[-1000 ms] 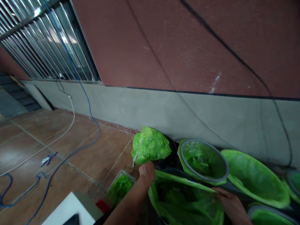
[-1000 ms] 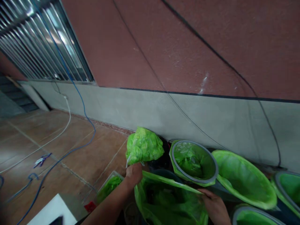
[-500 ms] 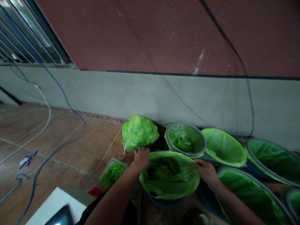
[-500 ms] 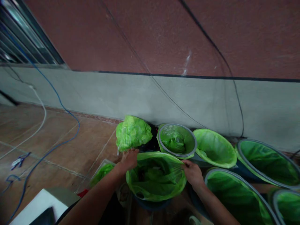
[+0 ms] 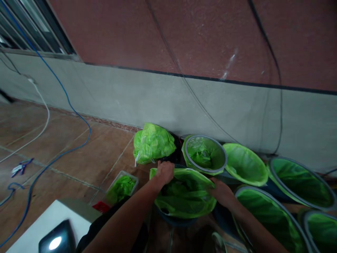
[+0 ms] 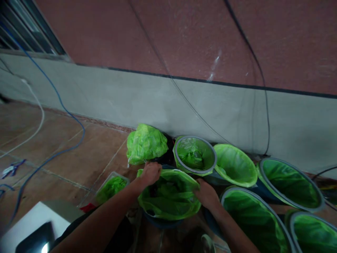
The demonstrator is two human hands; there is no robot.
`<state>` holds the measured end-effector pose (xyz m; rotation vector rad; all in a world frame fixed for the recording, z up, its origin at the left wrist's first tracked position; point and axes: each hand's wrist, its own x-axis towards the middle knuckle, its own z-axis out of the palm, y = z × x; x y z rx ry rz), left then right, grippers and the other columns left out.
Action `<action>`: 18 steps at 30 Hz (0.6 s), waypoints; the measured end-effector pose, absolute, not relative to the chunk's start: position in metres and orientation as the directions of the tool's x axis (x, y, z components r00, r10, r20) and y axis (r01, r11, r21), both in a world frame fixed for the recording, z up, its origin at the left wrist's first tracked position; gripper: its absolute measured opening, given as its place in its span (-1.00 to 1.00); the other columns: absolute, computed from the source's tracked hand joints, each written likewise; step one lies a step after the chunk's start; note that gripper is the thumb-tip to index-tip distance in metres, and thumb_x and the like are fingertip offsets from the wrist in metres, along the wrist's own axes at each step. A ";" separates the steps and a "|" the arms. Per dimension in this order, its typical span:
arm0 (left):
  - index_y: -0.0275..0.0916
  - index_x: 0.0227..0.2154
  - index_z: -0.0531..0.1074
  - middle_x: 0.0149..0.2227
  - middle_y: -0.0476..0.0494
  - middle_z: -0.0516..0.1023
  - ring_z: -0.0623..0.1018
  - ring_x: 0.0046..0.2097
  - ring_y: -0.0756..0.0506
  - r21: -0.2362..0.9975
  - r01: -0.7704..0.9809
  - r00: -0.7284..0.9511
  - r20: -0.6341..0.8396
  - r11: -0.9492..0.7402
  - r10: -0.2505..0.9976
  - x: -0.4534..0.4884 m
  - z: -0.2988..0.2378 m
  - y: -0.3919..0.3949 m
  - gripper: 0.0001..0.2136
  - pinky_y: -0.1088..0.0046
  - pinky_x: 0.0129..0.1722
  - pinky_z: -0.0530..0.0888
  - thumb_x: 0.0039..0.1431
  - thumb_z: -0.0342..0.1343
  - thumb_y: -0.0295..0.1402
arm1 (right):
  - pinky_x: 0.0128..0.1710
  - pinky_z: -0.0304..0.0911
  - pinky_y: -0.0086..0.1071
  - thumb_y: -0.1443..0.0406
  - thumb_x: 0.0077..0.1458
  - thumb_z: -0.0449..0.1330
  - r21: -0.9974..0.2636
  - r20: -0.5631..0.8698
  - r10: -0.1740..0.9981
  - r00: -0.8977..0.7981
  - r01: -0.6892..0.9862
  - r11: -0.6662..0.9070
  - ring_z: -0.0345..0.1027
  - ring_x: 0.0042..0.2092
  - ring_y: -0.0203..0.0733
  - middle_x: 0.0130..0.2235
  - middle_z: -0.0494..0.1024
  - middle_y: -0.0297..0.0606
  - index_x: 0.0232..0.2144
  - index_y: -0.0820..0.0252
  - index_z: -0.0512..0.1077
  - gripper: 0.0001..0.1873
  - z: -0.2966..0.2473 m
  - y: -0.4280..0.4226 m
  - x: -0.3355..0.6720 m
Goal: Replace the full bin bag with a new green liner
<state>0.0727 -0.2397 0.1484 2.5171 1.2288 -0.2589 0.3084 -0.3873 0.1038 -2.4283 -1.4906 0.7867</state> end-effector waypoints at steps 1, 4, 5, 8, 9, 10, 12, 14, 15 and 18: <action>-0.31 -0.18 0.54 -0.10 -0.32 0.60 0.55 0.00 -0.24 0.211 0.786 0.617 -0.295 -0.581 0.729 0.073 0.148 -0.241 -0.72 0.12 0.11 0.36 0.24 -0.07 -0.46 | -0.20 0.30 -0.29 0.29 -0.04 0.18 -0.352 -0.306 0.875 0.375 0.809 -0.471 0.53 -0.19 -0.01 -0.23 0.64 -0.11 -0.07 0.25 0.49 -0.57 0.105 -0.385 0.304; -0.30 -0.20 0.54 -0.11 -0.30 0.60 0.55 -0.01 -0.24 0.219 0.766 0.643 -0.284 -0.604 0.712 0.074 0.147 -0.243 -0.75 0.13 0.09 0.38 0.21 -0.04 -0.45 | 0.00 0.30 -0.19 0.21 0.03 0.21 -0.261 -0.183 0.907 0.378 0.871 -0.416 0.48 0.00 0.10 0.02 0.56 0.07 0.17 0.33 0.32 -0.35 0.111 -0.375 0.285; -0.30 -0.20 0.53 -0.12 -0.30 0.60 0.56 -0.01 -0.24 0.222 0.760 0.650 -0.283 -0.611 0.706 0.075 0.147 -0.244 -0.76 0.13 0.09 0.38 0.20 -0.03 -0.45 | 0.06 0.27 -0.17 0.19 0.08 0.19 -0.257 -0.143 0.925 0.352 0.889 -0.378 0.45 0.05 0.11 0.06 0.54 0.09 0.19 0.35 0.30 -0.35 0.114 -0.370 0.278; -0.29 -0.21 0.53 -0.13 -0.29 0.60 0.56 -0.01 -0.24 0.224 0.754 0.657 -0.290 -0.618 0.696 0.074 0.150 -0.247 -0.76 0.13 0.09 0.38 0.17 -0.03 -0.47 | 0.17 0.20 -0.17 0.23 0.21 0.07 -0.276 -0.032 0.965 0.261 0.925 -0.260 0.39 0.11 0.07 0.09 0.53 0.07 0.17 0.37 0.32 -0.47 0.118 -0.354 0.263; -0.28 -0.22 0.53 -0.12 -0.29 0.60 0.56 -0.01 -0.23 0.222 0.754 0.656 -0.299 -0.618 0.693 0.074 0.151 -0.247 -0.76 0.14 0.09 0.38 0.16 -0.03 -0.48 | 0.17 0.19 -0.18 0.27 0.23 0.04 -0.285 -0.010 0.971 0.239 0.930 -0.232 0.39 0.11 0.05 0.08 0.53 0.05 0.16 0.36 0.34 -0.50 0.118 -0.348 0.260; -0.28 -0.22 0.53 -0.12 -0.29 0.60 0.56 -0.01 -0.23 0.221 0.752 0.658 -0.306 -0.621 0.688 0.074 0.152 -0.248 -0.75 0.14 0.09 0.38 0.16 -0.04 -0.49 | 0.17 0.19 -0.19 0.30 0.24 0.01 -0.295 0.002 0.976 0.220 0.932 -0.209 0.39 0.11 0.03 0.08 0.53 0.04 0.16 0.36 0.35 -0.52 0.118 -0.343 0.257; -0.28 -0.22 0.53 -0.11 -0.29 0.60 0.55 0.00 -0.24 0.220 0.745 0.665 -0.321 -0.630 0.674 0.073 0.153 -0.249 -0.75 0.13 0.10 0.37 0.15 -0.03 -0.49 | 0.17 0.17 -0.21 0.37 0.24 -0.03 -0.312 0.001 0.985 0.173 0.936 -0.164 0.39 0.11 0.01 0.09 0.53 0.03 0.14 0.36 0.37 -0.54 0.114 -0.335 0.254; -0.28 -0.21 0.52 -0.11 -0.30 0.60 0.54 0.01 -0.26 0.230 0.733 0.678 -0.318 -0.640 0.663 0.073 0.151 -0.250 -0.76 0.10 0.10 0.37 0.15 -0.03 -0.49 | 0.19 0.15 -0.21 0.43 0.22 -0.05 -0.315 -0.018 0.993 0.120 0.941 -0.119 0.39 0.12 0.00 0.09 0.54 0.02 0.12 0.35 0.40 -0.53 0.108 -0.330 0.251; -0.28 -0.21 0.52 -0.11 -0.30 0.60 0.54 0.00 -0.26 0.241 0.726 0.686 -0.309 -0.644 0.658 0.073 0.149 -0.251 -0.76 0.09 0.10 0.37 0.15 -0.02 -0.48 | 0.20 0.13 -0.21 0.46 0.20 -0.05 -0.310 -0.032 0.994 0.102 0.945 -0.107 0.39 0.11 -0.01 0.08 0.55 0.00 0.11 0.34 0.42 -0.53 0.105 -0.328 0.250; -0.27 -0.20 0.51 -0.11 -0.30 0.59 0.53 0.00 -0.28 0.285 0.711 0.703 -0.296 -0.642 0.647 0.073 0.144 -0.253 -0.77 0.06 0.12 0.36 0.15 -0.01 -0.46 | 0.17 0.13 -0.22 0.54 0.12 -0.05 -0.285 -0.079 0.994 0.081 0.953 -0.100 0.45 0.04 -0.03 -0.03 0.61 -0.04 0.00 0.30 0.50 -0.52 0.098 -0.328 0.247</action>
